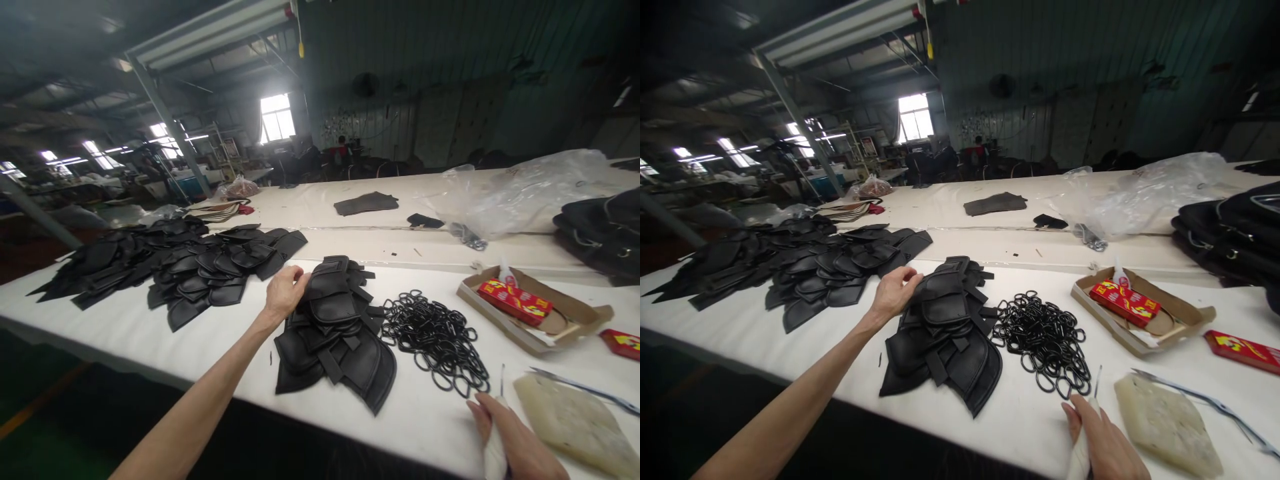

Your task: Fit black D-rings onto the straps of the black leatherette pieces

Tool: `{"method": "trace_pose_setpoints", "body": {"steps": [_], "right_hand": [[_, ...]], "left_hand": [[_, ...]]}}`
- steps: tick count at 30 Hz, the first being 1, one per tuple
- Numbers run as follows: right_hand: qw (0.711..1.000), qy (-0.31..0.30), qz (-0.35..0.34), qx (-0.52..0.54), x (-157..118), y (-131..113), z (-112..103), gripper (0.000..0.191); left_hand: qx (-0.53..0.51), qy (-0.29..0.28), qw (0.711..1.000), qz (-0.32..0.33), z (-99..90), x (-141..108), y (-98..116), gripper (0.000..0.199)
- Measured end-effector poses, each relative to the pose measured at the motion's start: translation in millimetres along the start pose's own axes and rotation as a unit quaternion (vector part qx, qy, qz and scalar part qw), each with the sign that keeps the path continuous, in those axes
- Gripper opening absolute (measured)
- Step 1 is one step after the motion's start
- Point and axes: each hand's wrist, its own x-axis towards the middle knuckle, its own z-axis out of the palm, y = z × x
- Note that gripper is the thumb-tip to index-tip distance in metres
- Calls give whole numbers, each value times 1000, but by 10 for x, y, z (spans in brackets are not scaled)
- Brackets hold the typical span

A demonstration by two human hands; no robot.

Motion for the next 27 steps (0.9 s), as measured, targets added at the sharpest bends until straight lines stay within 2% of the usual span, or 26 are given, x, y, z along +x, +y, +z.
{"method": "trace_pose_setpoints", "body": {"steps": [4,8,12,16,18,20,23,27], "right_hand": [[1000,-3,-4,7,13,5,-16,34],[1000,-15,-4,15,16,18,-26,33],[1000,-17,-1,11,23,6,-25,32],[1000,-9,2,6,31,-10,-25,32],[1000,-6,3,5,37,-13,-29,32],[1000,-10,-3,5,49,-14,-33,31],[1000,-9,-13,7,78,-25,-36,32],[1000,3,-3,17,131,-63,-39,32]], "left_hand": [[72,-18,996,-42,-66,-392,83,40],[58,-64,994,-59,31,-642,50,44],[17,-72,994,-85,173,-605,-24,45],[43,-3,995,-92,204,-548,-58,44],[74,42,994,-71,175,-545,-25,39],[99,60,993,-28,151,-526,38,30],[117,23,992,39,168,-437,134,26],[119,-50,988,82,242,-324,156,33]]}}
